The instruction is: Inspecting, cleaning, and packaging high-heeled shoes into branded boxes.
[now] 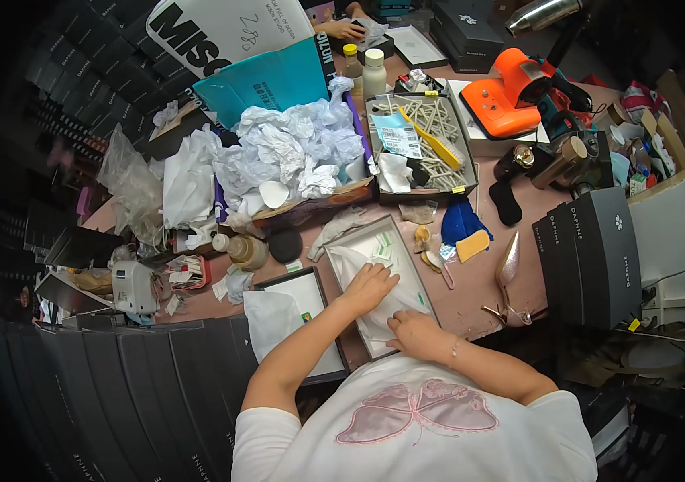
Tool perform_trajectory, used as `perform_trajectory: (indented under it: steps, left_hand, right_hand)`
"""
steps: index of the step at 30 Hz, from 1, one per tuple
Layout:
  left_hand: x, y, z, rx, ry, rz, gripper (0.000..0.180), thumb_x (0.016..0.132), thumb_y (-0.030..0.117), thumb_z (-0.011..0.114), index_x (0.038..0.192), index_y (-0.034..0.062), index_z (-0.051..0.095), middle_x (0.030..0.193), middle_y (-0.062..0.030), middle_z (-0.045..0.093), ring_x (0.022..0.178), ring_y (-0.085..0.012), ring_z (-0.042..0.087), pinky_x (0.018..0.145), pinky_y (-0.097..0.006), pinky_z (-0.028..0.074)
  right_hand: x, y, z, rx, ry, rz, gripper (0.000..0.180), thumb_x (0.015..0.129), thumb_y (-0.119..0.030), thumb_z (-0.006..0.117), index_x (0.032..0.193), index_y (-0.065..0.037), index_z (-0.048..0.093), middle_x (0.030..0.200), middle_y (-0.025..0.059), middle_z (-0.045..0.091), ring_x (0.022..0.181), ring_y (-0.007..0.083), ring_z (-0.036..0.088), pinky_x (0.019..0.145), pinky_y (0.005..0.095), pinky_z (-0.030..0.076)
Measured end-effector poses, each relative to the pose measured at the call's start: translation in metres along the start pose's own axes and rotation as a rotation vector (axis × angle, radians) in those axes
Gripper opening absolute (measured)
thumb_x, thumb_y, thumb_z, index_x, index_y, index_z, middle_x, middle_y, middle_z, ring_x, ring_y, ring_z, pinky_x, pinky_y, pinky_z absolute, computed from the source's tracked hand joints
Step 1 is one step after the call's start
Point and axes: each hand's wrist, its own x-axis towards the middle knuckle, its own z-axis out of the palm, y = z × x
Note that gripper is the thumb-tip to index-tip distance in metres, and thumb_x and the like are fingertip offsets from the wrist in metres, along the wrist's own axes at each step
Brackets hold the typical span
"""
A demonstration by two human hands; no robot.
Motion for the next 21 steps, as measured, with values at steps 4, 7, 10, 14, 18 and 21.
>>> perform_trajectory:
  steps: [4, 7, 10, 14, 18, 21]
  left_hand:
    - [-0.025, 0.03, -0.001, 0.016, -0.165, -0.053, 0.016, 0.076, 0.016, 0.058, 0.087, 0.0069, 0.065, 0.095, -0.0062, 0.056, 0.097, -0.0233, 0.05, 0.079, -0.035, 0.037]
    - [-0.017, 0.021, -0.027, 0.157, -0.311, 0.012, 0.016, 0.079, 0.017, 0.056, 0.087, 0.0089, 0.066, 0.094, -0.0052, 0.059, 0.1, -0.0221, 0.051, 0.086, -0.038, 0.036]
    - [-0.01, 0.003, -0.024, 0.228, -0.203, -0.03, 0.017, 0.078, 0.017, 0.056, 0.088, 0.0088, 0.067, 0.098, -0.0076, 0.06, 0.105, -0.0238, 0.051, 0.094, -0.045, 0.033]
    - [0.018, -0.007, -0.014, 0.204, 0.098, -0.078, 0.027, 0.079, 0.01, 0.054, 0.104, 0.0116, 0.063, 0.114, -0.0087, 0.057, 0.119, -0.027, 0.046, 0.102, -0.054, 0.027]
    - [-0.002, -0.018, 0.012, 0.155, -0.709, 0.045, 0.039, 0.078, 0.033, 0.064, 0.109, 0.0099, 0.064, 0.125, -0.0093, 0.055, 0.132, -0.0282, 0.034, 0.105, -0.064, 0.021]
    - [0.006, -0.023, -0.006, -0.092, -0.932, -0.137, 0.081, 0.065, 0.069, 0.062, 0.118, 0.0076, 0.062, 0.131, -0.0108, 0.051, 0.136, -0.0315, 0.026, 0.103, -0.07, 0.016]
  right_hand:
    - [0.0, 0.002, -0.013, -0.114, 0.441, -0.034, 0.062, 0.078, -0.023, 0.066, 0.13, 0.0, 0.042, 0.102, 0.0154, 0.06, 0.094, 0.0336, 0.06, 0.077, 0.0426, 0.051]
    - [0.001, 0.037, 0.065, 0.016, -0.035, 0.153, 0.054, 0.083, -0.017, 0.058, 0.132, 0.0, 0.041, 0.103, 0.0134, 0.061, 0.097, 0.0326, 0.059, 0.079, 0.0413, 0.05]
    - [-0.006, 0.024, 0.037, -0.155, 0.078, 0.155, 0.046, 0.083, -0.014, 0.051, 0.128, -0.003, 0.047, 0.104, 0.011, 0.06, 0.102, 0.0271, 0.057, 0.087, 0.0403, 0.046]
    - [0.0, 0.031, 0.043, -0.5, 0.493, -0.004, 0.034, 0.083, -0.016, 0.05, 0.113, -0.002, 0.056, 0.1, 0.0091, 0.061, 0.097, 0.0254, 0.058, 0.098, 0.045, 0.039]
    - [-0.008, 0.027, 0.061, -0.132, -0.169, 0.171, 0.04, 0.09, -0.031, 0.051, 0.115, 0.001, 0.056, 0.115, 0.017, 0.059, 0.11, 0.0281, 0.055, 0.107, 0.0501, 0.029]
    - [-0.064, 0.014, 0.052, 0.277, 0.316, 0.036, 0.047, 0.089, -0.035, 0.055, 0.119, 0.001, 0.054, 0.118, 0.0197, 0.057, 0.114, 0.0302, 0.053, 0.107, 0.0494, 0.029]
